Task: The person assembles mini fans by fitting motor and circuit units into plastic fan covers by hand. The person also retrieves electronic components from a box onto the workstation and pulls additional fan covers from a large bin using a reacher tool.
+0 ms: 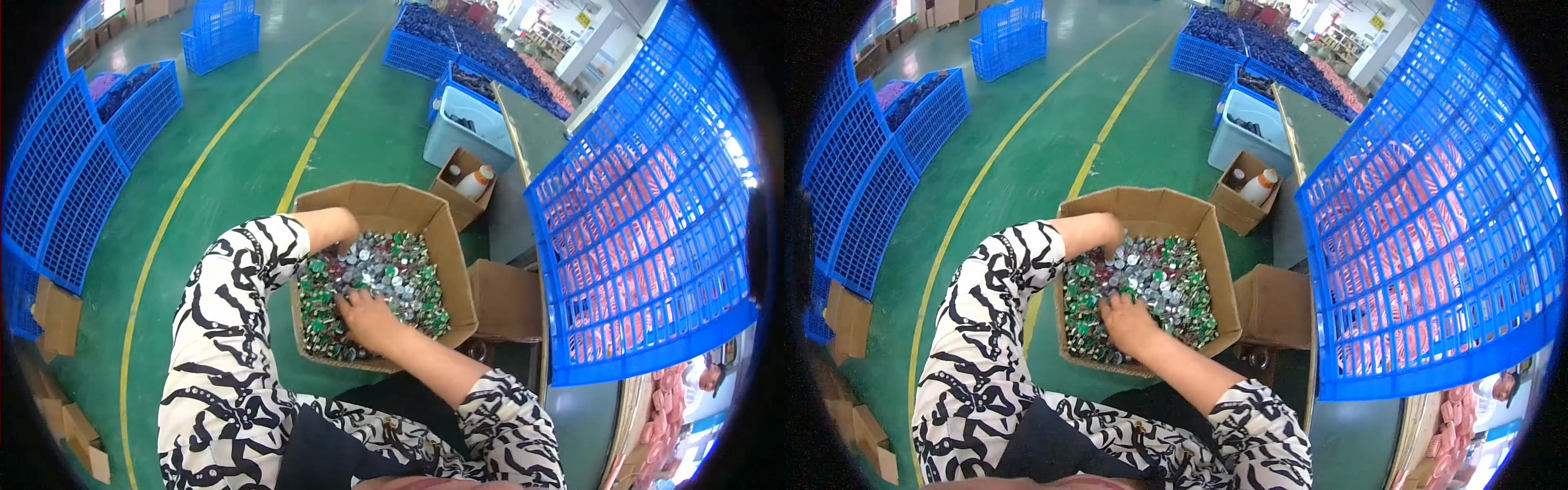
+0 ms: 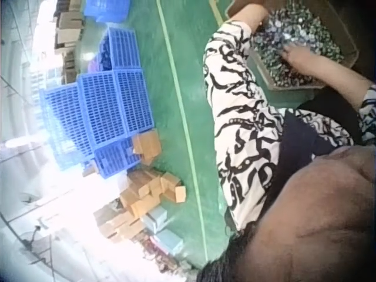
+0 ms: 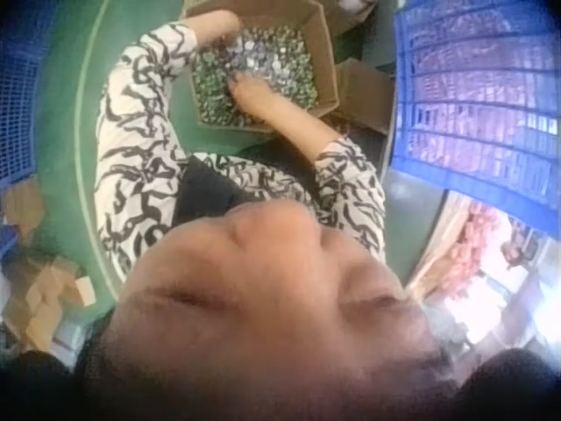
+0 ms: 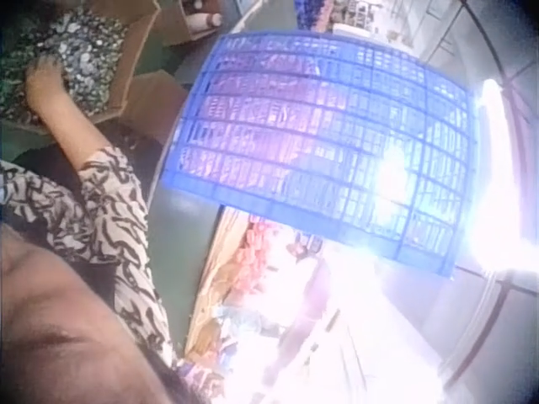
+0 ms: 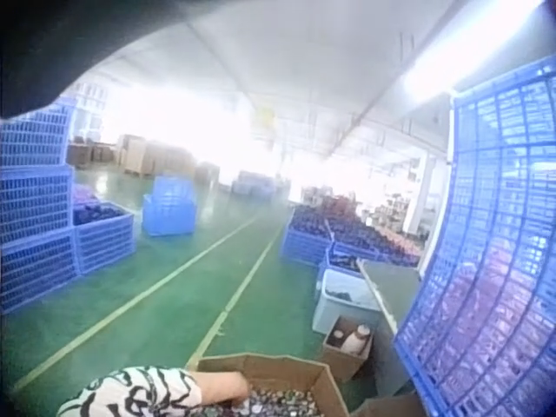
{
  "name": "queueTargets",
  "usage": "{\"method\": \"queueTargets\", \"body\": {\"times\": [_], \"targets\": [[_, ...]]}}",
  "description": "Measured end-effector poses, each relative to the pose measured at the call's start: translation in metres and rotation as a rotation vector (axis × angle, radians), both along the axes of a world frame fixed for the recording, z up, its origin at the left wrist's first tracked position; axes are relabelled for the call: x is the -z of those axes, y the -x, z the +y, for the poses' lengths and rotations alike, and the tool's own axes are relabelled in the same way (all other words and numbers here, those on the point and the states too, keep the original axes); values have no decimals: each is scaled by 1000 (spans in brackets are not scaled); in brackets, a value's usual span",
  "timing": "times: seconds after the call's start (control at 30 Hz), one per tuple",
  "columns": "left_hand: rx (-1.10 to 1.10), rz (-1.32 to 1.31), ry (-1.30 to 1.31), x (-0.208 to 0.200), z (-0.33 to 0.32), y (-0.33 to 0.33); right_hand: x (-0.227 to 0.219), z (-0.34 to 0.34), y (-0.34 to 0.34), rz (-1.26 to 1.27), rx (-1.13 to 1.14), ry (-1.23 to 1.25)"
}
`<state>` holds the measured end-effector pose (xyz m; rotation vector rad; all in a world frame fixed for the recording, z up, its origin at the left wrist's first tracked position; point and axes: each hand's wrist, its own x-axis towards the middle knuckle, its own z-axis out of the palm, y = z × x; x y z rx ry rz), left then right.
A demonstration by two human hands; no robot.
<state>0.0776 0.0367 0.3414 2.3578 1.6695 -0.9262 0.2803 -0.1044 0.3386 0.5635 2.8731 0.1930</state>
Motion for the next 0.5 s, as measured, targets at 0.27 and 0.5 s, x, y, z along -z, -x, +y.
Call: {"method": "queueTargets", "body": {"times": [0.27, 0.5], "targets": [[-128, -55, -92, -15, 4, -5, 38, 34, 22, 18, -180, -328], [-189, -179, -108, -13, 22, -2, 33, 49, 30, -22, -176, -310]]}}
